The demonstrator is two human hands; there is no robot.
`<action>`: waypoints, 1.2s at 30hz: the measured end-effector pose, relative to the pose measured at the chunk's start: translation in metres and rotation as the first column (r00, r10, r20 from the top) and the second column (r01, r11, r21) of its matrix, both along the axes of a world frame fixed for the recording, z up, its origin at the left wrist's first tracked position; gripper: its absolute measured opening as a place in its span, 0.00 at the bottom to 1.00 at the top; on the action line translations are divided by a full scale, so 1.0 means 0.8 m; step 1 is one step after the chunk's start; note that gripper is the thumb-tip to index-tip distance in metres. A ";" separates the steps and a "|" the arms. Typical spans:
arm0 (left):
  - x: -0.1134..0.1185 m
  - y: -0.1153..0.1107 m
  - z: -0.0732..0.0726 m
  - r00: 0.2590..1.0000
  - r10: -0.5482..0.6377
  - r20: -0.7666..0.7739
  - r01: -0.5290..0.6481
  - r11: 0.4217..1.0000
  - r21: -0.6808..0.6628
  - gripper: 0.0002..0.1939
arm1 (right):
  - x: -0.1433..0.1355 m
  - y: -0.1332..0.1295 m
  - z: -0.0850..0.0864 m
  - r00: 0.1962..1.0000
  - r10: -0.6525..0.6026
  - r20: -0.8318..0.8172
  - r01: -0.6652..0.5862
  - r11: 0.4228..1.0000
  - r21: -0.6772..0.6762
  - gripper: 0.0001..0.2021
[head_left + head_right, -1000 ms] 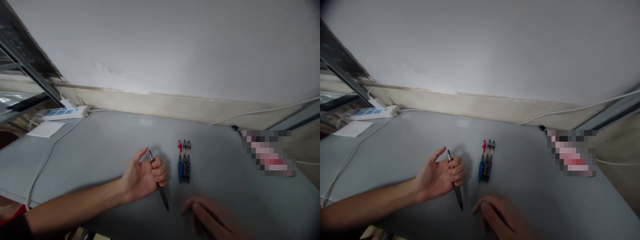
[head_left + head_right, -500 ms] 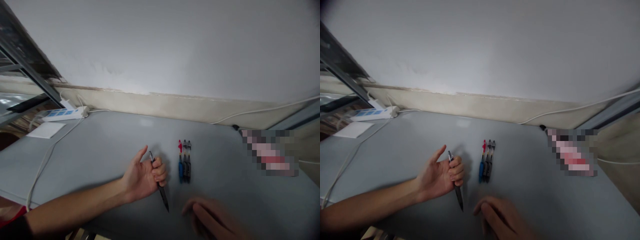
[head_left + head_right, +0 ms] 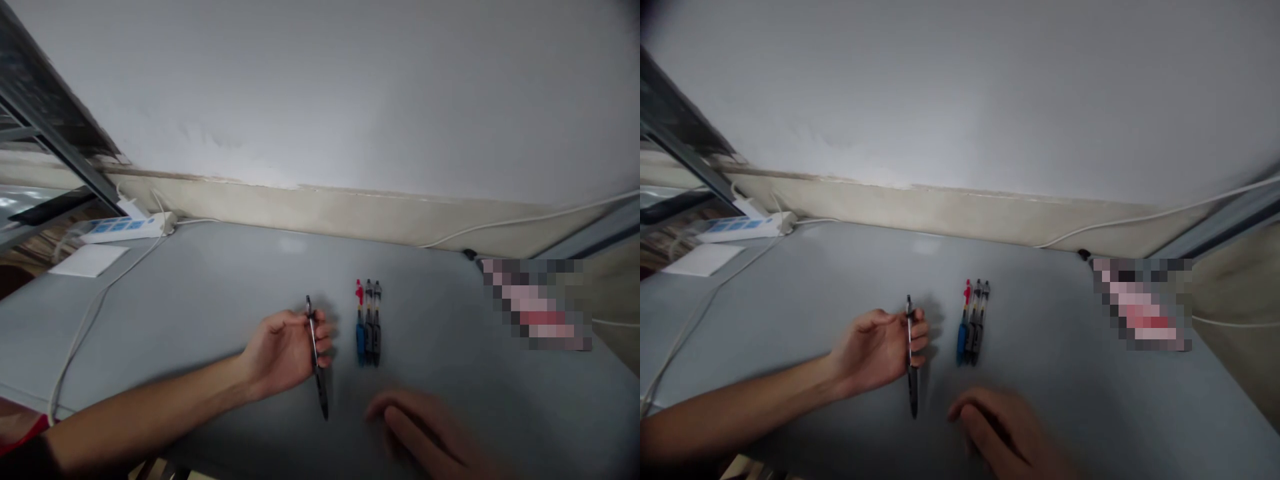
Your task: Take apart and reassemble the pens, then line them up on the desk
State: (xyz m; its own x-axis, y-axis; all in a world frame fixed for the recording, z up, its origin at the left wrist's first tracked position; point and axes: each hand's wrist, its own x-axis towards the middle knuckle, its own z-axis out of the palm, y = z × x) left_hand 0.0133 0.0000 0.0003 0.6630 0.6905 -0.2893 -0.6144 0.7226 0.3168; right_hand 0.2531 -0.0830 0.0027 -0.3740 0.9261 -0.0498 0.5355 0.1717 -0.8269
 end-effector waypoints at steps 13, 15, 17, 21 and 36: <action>-0.007 0.011 -0.006 0.991 0.105 -0.085 -0.090 0.983 0.163 0.29 | 0.004 0.052 -0.019 0.860 0.047 0.507 -0.452 0.531 0.717 0.18; -0.007 0.011 -0.009 0.990 0.111 -0.090 -0.093 0.979 0.183 0.31 | 0.000 0.052 -0.021 0.857 0.031 0.514 -0.458 0.504 0.732 0.18; -0.007 0.010 -0.010 0.989 0.111 -0.099 -0.091 0.977 0.192 0.33 | -0.002 0.051 -0.022 0.859 0.016 0.511 -0.453 0.490 0.745 0.18; -0.005 0.002 -0.009 0.984 0.104 -0.141 -0.072 0.973 0.219 0.36 | -0.005 0.050 -0.021 0.872 -0.003 0.490 -0.430 0.473 0.769 0.19; -0.012 -0.032 -0.012 0.632 0.526 -0.569 0.573 0.177 0.800 0.33 | -0.001 0.053 -0.021 0.881 0.017 0.474 -0.425 0.472 0.773 0.17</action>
